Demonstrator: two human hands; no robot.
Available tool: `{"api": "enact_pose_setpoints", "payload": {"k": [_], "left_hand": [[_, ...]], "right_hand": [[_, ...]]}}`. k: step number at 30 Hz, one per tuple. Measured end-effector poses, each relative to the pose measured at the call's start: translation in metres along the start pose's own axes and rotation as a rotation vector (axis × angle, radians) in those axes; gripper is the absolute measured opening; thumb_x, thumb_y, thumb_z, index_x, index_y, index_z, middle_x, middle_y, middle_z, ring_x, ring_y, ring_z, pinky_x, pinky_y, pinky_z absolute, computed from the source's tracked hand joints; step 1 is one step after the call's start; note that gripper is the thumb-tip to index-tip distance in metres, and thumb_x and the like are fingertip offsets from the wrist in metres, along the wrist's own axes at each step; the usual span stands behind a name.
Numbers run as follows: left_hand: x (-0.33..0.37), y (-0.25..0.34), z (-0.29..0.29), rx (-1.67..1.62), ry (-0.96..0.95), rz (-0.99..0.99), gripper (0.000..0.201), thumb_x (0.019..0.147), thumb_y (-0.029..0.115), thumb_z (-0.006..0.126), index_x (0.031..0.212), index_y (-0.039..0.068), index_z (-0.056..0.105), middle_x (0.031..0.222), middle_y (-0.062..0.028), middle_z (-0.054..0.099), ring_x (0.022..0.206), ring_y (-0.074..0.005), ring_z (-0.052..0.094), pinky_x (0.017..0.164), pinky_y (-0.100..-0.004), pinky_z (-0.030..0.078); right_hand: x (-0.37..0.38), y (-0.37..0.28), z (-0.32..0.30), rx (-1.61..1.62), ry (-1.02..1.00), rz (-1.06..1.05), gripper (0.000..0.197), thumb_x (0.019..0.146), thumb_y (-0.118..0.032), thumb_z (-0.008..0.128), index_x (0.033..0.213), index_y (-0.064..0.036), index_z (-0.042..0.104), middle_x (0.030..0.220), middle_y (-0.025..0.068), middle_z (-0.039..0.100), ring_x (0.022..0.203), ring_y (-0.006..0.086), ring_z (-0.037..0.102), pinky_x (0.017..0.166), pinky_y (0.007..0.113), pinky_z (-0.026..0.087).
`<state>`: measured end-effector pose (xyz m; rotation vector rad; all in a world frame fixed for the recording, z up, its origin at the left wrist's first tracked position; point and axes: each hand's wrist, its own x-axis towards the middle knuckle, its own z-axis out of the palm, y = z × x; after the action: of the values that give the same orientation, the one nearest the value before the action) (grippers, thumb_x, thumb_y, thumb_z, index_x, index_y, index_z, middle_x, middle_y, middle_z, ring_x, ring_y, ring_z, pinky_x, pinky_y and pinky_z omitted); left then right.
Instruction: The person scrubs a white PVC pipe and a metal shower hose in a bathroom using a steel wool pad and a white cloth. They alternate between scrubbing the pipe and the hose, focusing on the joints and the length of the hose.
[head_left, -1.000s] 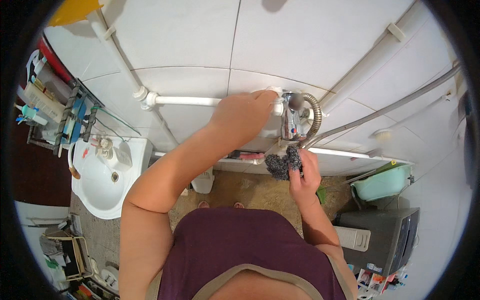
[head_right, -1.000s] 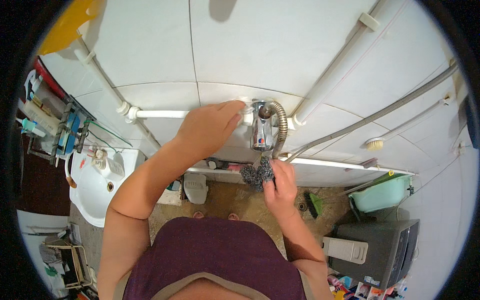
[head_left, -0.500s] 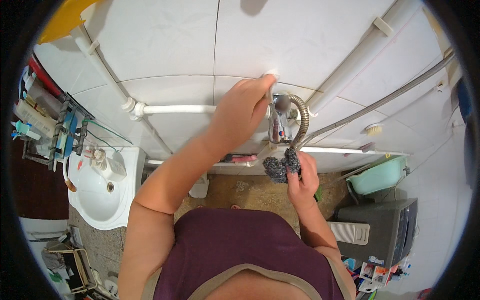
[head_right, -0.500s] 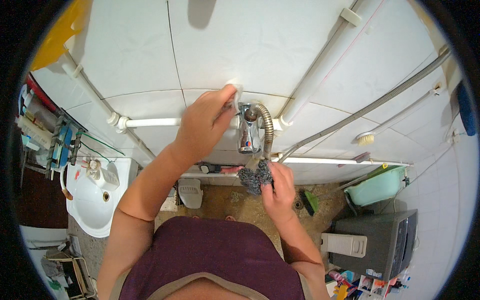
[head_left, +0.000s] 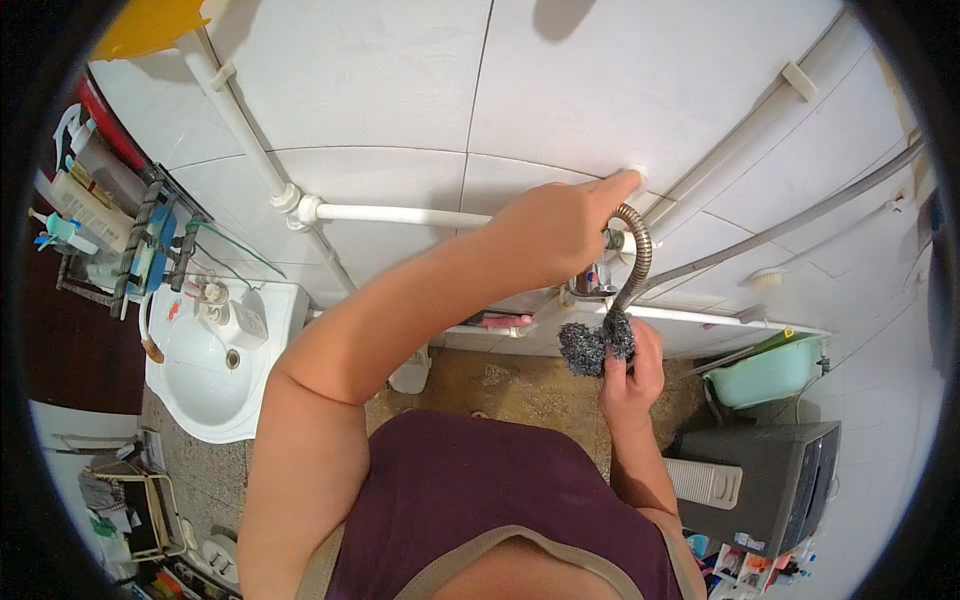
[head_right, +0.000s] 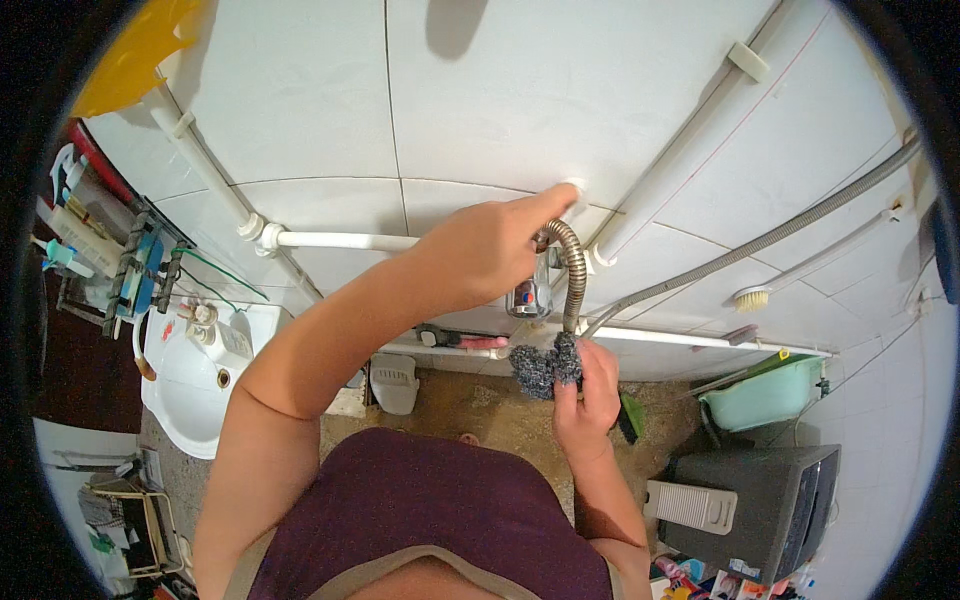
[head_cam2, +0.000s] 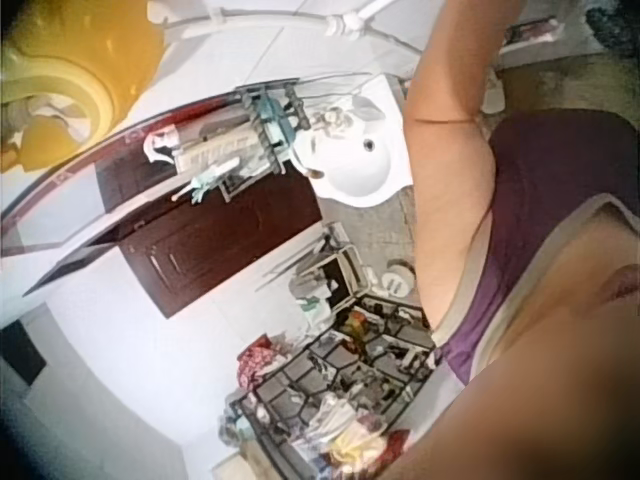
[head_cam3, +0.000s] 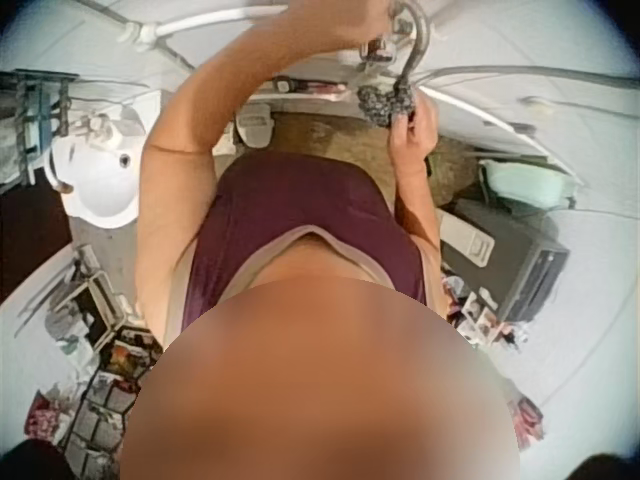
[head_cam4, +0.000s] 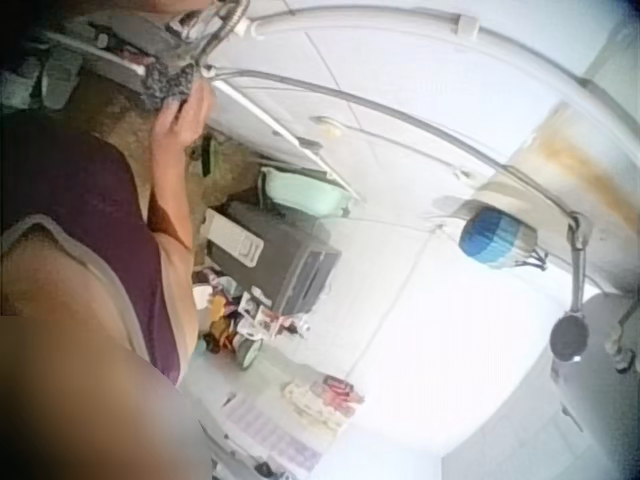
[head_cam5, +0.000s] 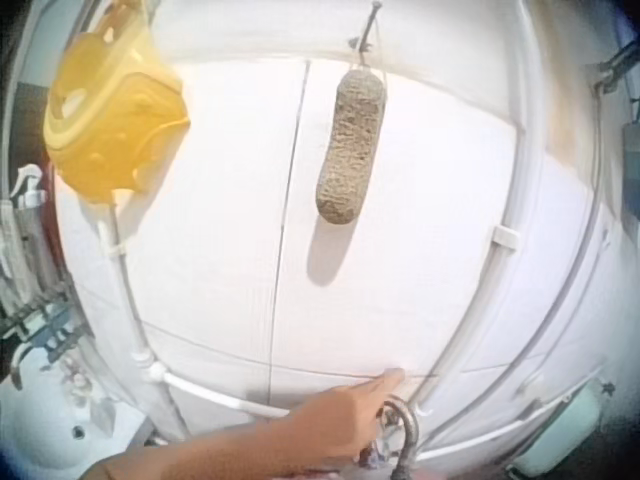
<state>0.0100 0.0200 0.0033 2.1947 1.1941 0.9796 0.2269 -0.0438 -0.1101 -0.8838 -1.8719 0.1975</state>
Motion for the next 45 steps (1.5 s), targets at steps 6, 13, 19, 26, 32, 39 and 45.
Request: {"api": "enact_pose_setpoints", "payload": {"k": [6, 13, 19, 26, 32, 39, 45], "left_hand": [[-0.029, -0.021, 0.011, 0.116, 0.166, -0.067, 0.055, 0.086, 0.006, 0.050, 0.137, 0.009, 0.031, 0.110, -0.0193, 0.062, 0.097, -0.0409, 0.059, 0.081, -0.0468, 0.046], [-0.044, -0.013, 0.002, 0.119, 0.135, -0.302, 0.062, 0.087, 0.008, 0.053, 0.142, 0.007, 0.025, 0.123, -0.0164, 0.059, 0.105, -0.0372, 0.059, 0.086, -0.0443, 0.047], [-0.025, -0.007, 0.002, -0.084, 0.216, 0.047, 0.064, 0.085, 0.005, 0.053, 0.144, 0.002, 0.026, 0.134, -0.0204, 0.051, 0.121, -0.0322, 0.053, 0.098, -0.0353, 0.041], [0.049, 0.013, -0.012, -0.404, -0.246, -0.008, 0.051, 0.094, 0.022, 0.042, 0.140, 0.000, 0.035, 0.136, -0.0181, 0.048, 0.124, -0.0252, 0.047, 0.104, -0.0323, 0.033], [0.039, 0.024, -0.007, -0.370, -0.185, -0.061, 0.049, 0.096, 0.028, 0.043, 0.137, 0.002, 0.040, 0.125, -0.0172, 0.057, 0.114, -0.0238, 0.053, 0.098, -0.0314, 0.038], [0.014, 0.000, -0.008, 0.030, 0.062, 0.128, 0.044, 0.095, 0.020, 0.047, 0.135, 0.003, 0.043, 0.122, -0.0130, 0.061, 0.111, -0.0180, 0.055, 0.095, -0.0279, 0.041], [-0.025, -0.028, -0.005, -0.003, 0.148, -0.086, 0.043, 0.086, 0.007, 0.062, 0.128, 0.008, 0.052, 0.112, -0.0157, 0.064, 0.097, -0.0249, 0.063, 0.084, -0.0323, 0.049]], "right_hand": [[-0.006, 0.003, -0.003, -0.017, 0.001, -0.002, 0.030, 0.078, 0.005, 0.059, 0.108, 0.0085, 0.058, 0.104, 0.0201, 0.061, 0.094, 0.0313, 0.059, 0.086, 0.036, 0.046], [-0.007, 0.002, -0.010, -0.036, -0.011, -0.020, 0.041, 0.070, 0.010, 0.057, 0.111, 0.0087, 0.057, 0.107, 0.0228, 0.060, 0.092, 0.0362, 0.059, 0.083, 0.039, 0.048], [-0.012, 0.002, -0.020, -0.045, 0.020, -0.017, 0.041, 0.072, 0.009, 0.059, 0.113, 0.0075, 0.057, 0.107, 0.0224, 0.060, 0.091, 0.0355, 0.059, 0.083, 0.038, 0.048], [-0.014, 0.006, -0.023, -0.032, 0.042, 0.020, 0.038, 0.074, 0.007, 0.060, 0.112, 0.0074, 0.058, 0.106, 0.0222, 0.060, 0.092, 0.0352, 0.059, 0.084, 0.038, 0.047], [-0.006, 0.010, -0.024, -0.021, 0.067, 0.033, 0.035, 0.076, 0.006, 0.059, 0.110, 0.0086, 0.057, 0.106, 0.0220, 0.060, 0.093, 0.0338, 0.059, 0.085, 0.037, 0.047], [-0.014, 0.022, -0.047, -0.096, 0.146, 0.039, 0.034, 0.076, 0.007, 0.060, 0.110, 0.0085, 0.057, 0.107, 0.0223, 0.061, 0.095, 0.0346, 0.060, 0.085, 0.038, 0.048], [-0.022, 0.035, -0.065, -0.138, 0.153, 0.141, 0.033, 0.076, 0.009, 0.060, 0.108, 0.0089, 0.058, 0.103, 0.0199, 0.061, 0.092, 0.0314, 0.059, 0.085, 0.036, 0.047]]}}
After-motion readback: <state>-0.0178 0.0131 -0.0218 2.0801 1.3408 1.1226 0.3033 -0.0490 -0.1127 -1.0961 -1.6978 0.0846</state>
